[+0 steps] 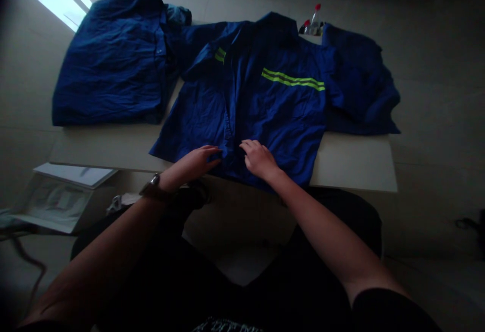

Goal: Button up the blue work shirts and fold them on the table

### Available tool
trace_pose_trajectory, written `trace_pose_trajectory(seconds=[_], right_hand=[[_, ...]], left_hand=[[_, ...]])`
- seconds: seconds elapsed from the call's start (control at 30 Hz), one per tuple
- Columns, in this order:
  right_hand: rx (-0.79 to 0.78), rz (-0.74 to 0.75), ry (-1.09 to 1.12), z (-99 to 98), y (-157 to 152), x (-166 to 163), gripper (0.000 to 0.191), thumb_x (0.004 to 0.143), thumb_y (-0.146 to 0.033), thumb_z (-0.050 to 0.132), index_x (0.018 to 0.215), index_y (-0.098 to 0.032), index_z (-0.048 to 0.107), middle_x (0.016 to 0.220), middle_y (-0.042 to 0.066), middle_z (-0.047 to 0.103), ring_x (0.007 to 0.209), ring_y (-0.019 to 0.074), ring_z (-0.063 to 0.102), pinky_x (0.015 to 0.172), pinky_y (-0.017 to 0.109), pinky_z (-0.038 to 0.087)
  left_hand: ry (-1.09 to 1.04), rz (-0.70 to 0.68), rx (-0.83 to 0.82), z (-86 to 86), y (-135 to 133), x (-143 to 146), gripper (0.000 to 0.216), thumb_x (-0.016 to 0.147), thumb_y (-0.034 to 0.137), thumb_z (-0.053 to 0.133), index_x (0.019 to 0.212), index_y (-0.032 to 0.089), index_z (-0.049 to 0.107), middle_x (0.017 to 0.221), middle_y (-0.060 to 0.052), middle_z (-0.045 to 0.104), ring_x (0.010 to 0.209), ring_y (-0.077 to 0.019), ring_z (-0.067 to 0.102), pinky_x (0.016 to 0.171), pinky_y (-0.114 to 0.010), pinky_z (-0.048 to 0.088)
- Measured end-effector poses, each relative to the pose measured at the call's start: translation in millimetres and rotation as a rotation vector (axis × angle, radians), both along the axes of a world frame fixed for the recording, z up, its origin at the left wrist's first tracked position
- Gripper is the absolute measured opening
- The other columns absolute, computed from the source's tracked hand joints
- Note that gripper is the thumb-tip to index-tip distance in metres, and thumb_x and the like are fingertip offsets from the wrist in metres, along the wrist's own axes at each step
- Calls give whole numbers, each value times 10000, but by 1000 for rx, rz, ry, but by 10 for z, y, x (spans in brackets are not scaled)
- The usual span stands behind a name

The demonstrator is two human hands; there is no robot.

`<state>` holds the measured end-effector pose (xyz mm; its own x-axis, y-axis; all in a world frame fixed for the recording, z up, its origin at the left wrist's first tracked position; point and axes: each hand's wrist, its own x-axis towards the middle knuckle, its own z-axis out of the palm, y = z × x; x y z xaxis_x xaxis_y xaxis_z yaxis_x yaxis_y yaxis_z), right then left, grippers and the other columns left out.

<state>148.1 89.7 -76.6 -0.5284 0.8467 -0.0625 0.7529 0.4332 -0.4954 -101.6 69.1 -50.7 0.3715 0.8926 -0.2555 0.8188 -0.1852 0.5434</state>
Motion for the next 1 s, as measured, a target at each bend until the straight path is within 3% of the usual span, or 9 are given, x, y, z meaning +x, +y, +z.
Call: trace_pose_trajectory(seconds=[0.1,0.2,0.37,0.5,0.6,0.73,0.83,1.0], right_hand=[[21,32,-115,27,-5,-48,577,895,-57,495,1447,-205,574,1578,87,513,1250,289,551,989,464,519],[44,67,-190,75,3,-81,627,887,-34,473,1478,-227,553,1568,82,525,1201,296,560,914,456,516],[69,93,-217,103,28,-84,478,882,-35,471,1285,-201,668,1294,138,632,1045,268,582,828,403,482],[50,-7,-23,145,46,-28,289,871,-46,489,1035,-196,674,1119,102,611,945,218,587,828,352,475],[44,-92,150,197,37,39,189,863,-63,509,915,-209,617,996,65,591,885,196,586,821,329,475],[39,-112,285,255,-10,115,168,865,-73,507,844,-229,566,977,62,587,923,205,600,864,343,488],[43,-108,331,286,-44,149,160,887,-97,502,848,-238,568,1016,74,608,997,229,609,911,379,498],[65,-111,376,381,-72,185,145,868,-109,525,816,-244,543,1008,69,617,1016,234,614,927,388,498]], left_hand=[[127,-95,13,-2,-52,19,363,955,312,606,1279,202,727,1354,-129,666,1208,-274,621,1053,-394,495],[182,-116,12,83,-58,77,313,980,335,554,1118,184,791,1213,-131,705,1106,-259,648,1003,-365,500],[293,14,-150,205,-3,164,379,987,437,511,936,206,808,1025,-129,754,901,-259,710,793,-341,507],[330,74,-183,236,37,174,369,967,465,529,929,222,803,931,-130,768,873,-280,723,753,-342,492],[187,159,-140,236,75,203,299,950,410,563,933,217,791,904,-109,770,830,-235,710,733,-314,479],[-271,298,-139,161,125,358,256,933,368,601,948,169,760,888,-86,768,685,-156,668,654,-274,462],[-566,309,-227,48,148,526,301,893,427,668,984,155,756,919,-83,770,656,-139,659,628,-263,471],[-682,329,-265,-36,192,707,228,845,334,707,929,132,769,763,-47,724,632,-123,593,602,-251,423]])
